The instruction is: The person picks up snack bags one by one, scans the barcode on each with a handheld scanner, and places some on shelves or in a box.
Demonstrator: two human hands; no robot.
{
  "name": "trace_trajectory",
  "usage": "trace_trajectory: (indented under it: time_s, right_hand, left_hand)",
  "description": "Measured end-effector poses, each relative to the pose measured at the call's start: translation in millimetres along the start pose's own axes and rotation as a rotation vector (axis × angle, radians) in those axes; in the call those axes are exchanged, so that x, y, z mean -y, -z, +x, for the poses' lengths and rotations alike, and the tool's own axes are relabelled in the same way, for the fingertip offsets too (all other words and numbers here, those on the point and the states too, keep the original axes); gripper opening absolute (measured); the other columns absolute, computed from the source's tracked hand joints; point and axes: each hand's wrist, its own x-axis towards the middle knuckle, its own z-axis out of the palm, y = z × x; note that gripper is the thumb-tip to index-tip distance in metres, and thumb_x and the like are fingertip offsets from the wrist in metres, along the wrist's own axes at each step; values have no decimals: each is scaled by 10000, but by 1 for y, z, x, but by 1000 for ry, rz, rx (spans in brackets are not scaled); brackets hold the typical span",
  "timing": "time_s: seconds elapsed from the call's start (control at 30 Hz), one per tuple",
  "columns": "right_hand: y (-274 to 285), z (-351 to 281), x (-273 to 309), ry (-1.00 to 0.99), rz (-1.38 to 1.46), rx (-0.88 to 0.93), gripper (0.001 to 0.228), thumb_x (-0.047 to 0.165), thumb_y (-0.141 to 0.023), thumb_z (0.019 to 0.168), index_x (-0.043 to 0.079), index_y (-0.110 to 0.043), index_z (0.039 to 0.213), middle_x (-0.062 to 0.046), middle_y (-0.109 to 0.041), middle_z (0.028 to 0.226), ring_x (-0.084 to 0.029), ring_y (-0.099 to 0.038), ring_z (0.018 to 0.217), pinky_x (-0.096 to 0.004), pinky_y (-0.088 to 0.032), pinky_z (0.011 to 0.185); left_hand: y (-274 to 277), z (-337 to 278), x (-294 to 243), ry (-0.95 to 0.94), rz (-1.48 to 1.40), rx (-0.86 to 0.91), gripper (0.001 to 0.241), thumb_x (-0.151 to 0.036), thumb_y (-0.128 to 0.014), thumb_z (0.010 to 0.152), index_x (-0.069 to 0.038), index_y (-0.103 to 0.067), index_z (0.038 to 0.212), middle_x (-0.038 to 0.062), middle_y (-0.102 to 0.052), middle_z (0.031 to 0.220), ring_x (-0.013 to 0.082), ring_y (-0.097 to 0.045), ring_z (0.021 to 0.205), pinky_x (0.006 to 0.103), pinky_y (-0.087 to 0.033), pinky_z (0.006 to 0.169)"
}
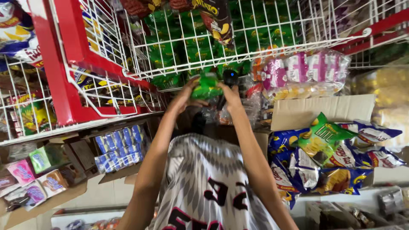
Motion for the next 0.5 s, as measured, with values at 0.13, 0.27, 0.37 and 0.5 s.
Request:
trace_trajectory:
  time_s: [0.13, 0.27, 0.37, 0.5]
  right_hand:
    - [-4, 44, -3, -150, 269, 157, 269, 159, -743, 864, 26, -687, 1090, -95, -718, 974, -252, -668, 903, -379, -551, 737]
    - [-17, 65, 7, -24, 269, 145, 377, 135, -757, 875, 5, -664, 1216, -87, -722, 1112, -242, -672, 1042, -347, -571, 847]
    - [-30, 62, 18, 16, 166, -12, 542, 174, -757, 840, 65, -559, 1333, -72, -674, 1243, -217, -651, 1111, -362, -558, 905]
    - [-19, 41, 40, -25, -37, 176, 683, 273, -821, 830, -3, -522, 1379, -135, -651, 1327, -261, -637, 1186, -426, -560, 980]
  left_hand:
    - [46, 73, 18, 148, -98, 117, 658, -511, -395, 1107, -71, -335, 1592, 361, -456, 1598, 359, -796, 804, 359, -675, 687]
    - [68, 116, 24, 92, -82, 244, 725, -495, -404, 1147, 32, -345, 1642, 355, -509, 1603, 388, -817, 923, 412, -613, 781]
    - [72, 124, 9, 130, 42, 225, 753, -516, -430, 1012, -172, -162, 1626, 71, -270, 1591, 393, -784, 942, 424, -661, 842]
    - [54, 85, -18, 201, 69, -16, 875, -627, -486, 957, -165, -173, 1631, 202, -417, 1525, 370, -760, 875, 424, -651, 800]
